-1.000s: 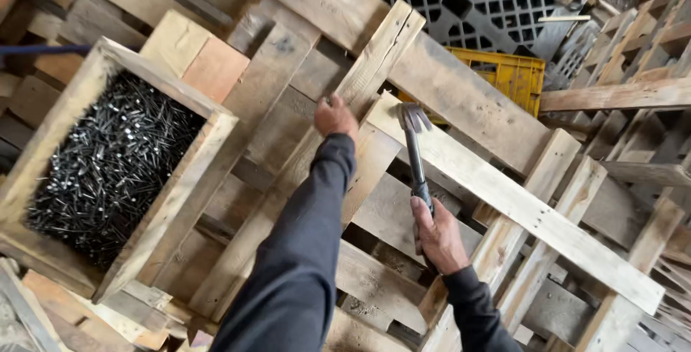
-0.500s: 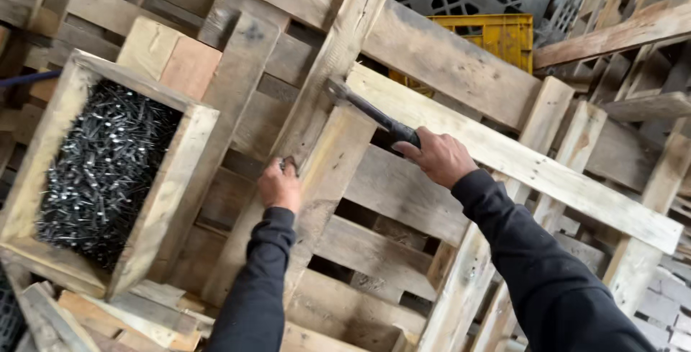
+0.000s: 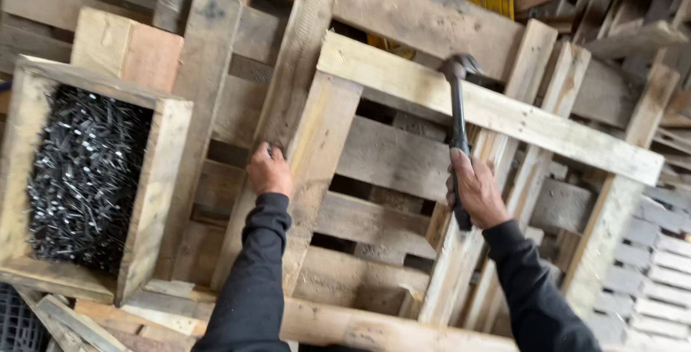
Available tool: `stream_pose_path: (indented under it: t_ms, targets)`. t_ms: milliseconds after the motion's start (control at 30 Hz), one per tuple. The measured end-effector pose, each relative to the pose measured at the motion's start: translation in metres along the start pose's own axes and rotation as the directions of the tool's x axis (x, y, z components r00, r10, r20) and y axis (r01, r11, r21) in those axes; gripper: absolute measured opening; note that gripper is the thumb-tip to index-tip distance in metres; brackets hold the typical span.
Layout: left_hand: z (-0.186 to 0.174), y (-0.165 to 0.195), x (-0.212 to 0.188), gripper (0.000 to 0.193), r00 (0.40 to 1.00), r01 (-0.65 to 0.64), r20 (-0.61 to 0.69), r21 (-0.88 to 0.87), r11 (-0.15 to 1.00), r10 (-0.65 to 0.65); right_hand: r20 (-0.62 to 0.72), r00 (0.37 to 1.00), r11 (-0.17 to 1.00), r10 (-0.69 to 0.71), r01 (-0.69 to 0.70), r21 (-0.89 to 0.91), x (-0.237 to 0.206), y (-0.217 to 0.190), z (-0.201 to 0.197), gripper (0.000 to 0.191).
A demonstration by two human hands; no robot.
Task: The person hammers nails into wooden pallet frames, taking nails from a wooden box of nails and driving them into the pallet boards. They reposition and align planks on the pallet stack between hammering, and press boards into place by hand.
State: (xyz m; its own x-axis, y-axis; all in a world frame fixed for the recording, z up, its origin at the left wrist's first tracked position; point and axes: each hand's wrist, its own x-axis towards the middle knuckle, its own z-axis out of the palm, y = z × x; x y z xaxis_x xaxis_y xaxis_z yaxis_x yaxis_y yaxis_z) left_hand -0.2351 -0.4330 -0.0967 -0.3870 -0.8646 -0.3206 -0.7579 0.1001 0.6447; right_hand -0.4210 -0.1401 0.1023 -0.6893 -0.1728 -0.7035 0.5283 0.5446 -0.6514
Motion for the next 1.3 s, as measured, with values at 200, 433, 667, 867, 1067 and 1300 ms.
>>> stream_pose_path:
  t_ms: [200,433,667,867,1067,1300]
  targets:
    - [-0.002,-0.005,-0.002,0.021,0.975,-0.162,-0.142,0.085,0.983,0.172,0.016,0.999,0.971,-0.039,0.034,0.238,0.025,0.061,-0.028,0.044]
    - [-0.018,-0.002,-0.024,0.024,0.944,-0.242,-0.199,0.116,0.963,0.261,-0.489,0.843,0.975,-0.224,0.197,-0.106,0.000,0.108,-0.202,0.053]
    - [-0.013,-0.006,-0.023,0.019,0.904,-0.309,-0.254,0.163,0.937,0.343,-0.510,0.825,0.968,-0.242,0.168,-0.187,0.010,0.193,-0.284,0.055]
    - [-0.022,0.024,-0.032,0.022,0.964,-0.093,-0.245,0.050,0.994,0.103,-0.517,0.854,0.996,-0.059,0.014,-0.091,-0.005,0.184,-0.282,0.048]
    - [0.012,0.108,-0.048,0.021,0.858,-0.509,-0.263,-0.309,0.803,0.442,-0.236,0.905,0.829,-0.354,0.187,-0.527,-0.063,0.162,-0.189,0.050]
    - [0.096,0.262,-0.084,0.028,0.815,0.301,0.457,-0.859,0.414,0.356,0.084,0.984,0.386,-0.155,0.138,-0.912,-0.022,0.130,-0.162,0.050]
